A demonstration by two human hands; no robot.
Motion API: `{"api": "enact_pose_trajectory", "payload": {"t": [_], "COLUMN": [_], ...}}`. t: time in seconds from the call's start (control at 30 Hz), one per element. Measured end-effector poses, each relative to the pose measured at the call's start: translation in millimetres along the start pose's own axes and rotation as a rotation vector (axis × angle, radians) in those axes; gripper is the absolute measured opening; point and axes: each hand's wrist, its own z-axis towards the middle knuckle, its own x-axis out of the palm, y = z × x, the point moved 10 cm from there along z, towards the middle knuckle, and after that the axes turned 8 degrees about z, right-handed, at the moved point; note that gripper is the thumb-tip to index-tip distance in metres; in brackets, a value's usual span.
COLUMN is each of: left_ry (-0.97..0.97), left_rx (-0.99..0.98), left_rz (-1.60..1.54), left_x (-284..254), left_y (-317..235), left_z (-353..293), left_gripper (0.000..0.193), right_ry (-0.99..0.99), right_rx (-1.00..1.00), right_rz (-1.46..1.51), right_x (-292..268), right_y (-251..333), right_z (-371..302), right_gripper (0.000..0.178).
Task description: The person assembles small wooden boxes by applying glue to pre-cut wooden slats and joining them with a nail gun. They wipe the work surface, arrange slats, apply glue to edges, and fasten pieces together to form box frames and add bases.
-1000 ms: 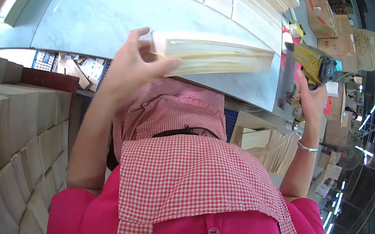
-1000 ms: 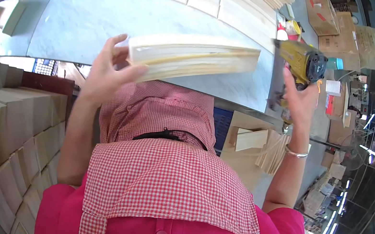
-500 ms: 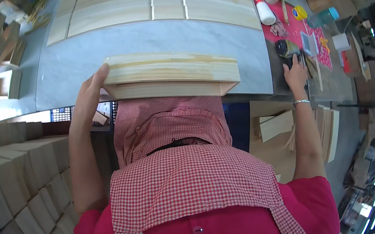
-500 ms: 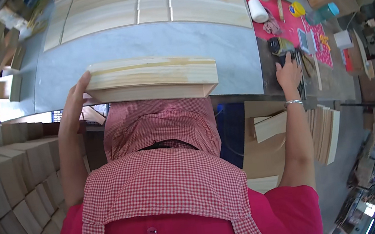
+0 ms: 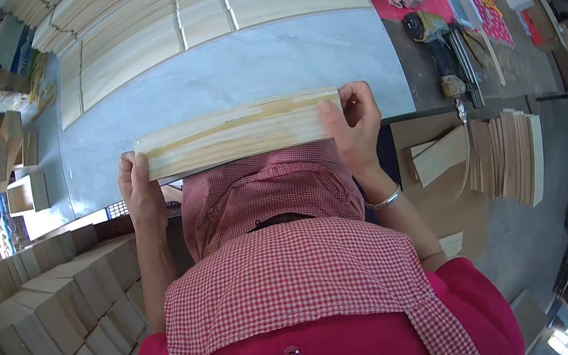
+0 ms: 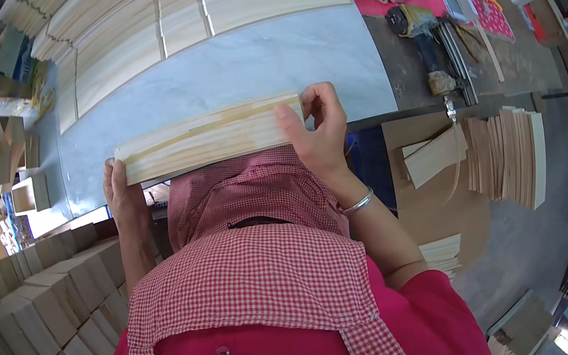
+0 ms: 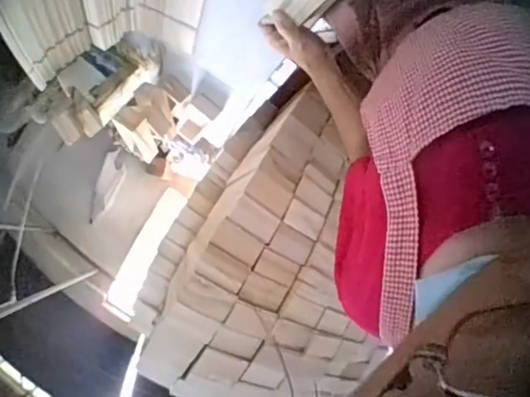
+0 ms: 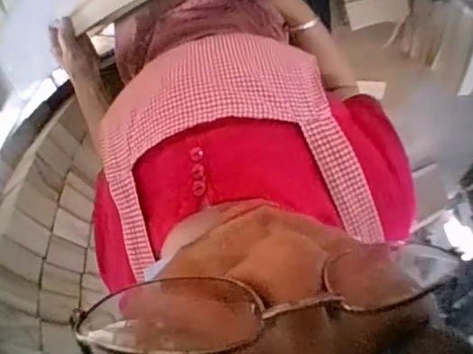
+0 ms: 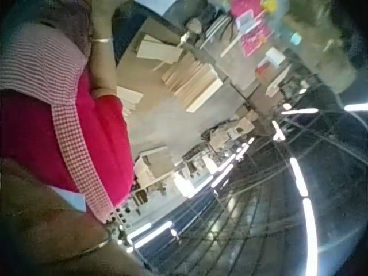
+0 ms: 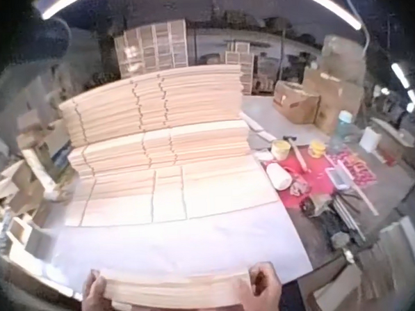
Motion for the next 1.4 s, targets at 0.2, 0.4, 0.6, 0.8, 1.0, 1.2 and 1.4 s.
{"api": "enact_pose_trajectory", "payload": {"t": [0.2,0.4,0.6,0.8,1.0,1.2,1.4], "left_ry": [0.097,0.011,0.001,0.265,-0.04,-0.031,0.162], "left_rx": [0.011,0.058,0.124,0.088,-0.055,-0.163,-0.234], "left_rz": [-0.083,0.054,0.197,0.27,0.777,0.575,0.245], "left_x": [4.7,-17.6,9.2,37.0,21.1,-10.1,-0.9], "left_y": [2.8,6.5,-9.1,-21.2,-32.7,-23.7,9.7], "left_z": [2.8,6.6,10.6,17.8,86.2,53.6,8.4], "left_gripper": [0.015,0.021,0.085,0.073,0.064,0.056,0.056], "right_ry": [0.025,0.002,-0.082,0.005,0.28,0.419,0.525], "right_rx": [-0.151,-0.1,-0.292,-0.075,0.229,0.382,0.324], "right_rz": [-0.095,-0.087,-0.087,-0.164,-0.832,-0.459,-0.261], "right_x": [0.5,-0.7,-5.4,10.3,32.4,5.2,5.5], "right_y": [12.0,11.2,13.7,12.0,-37.9,-30.8,-33.5], "right_z": [5.1,4.3,16.1,66.5,143.2,113.0,58.8], "right_gripper": [0.052,0.059,0.04,0.025,0.068,0.054,0.032]}}
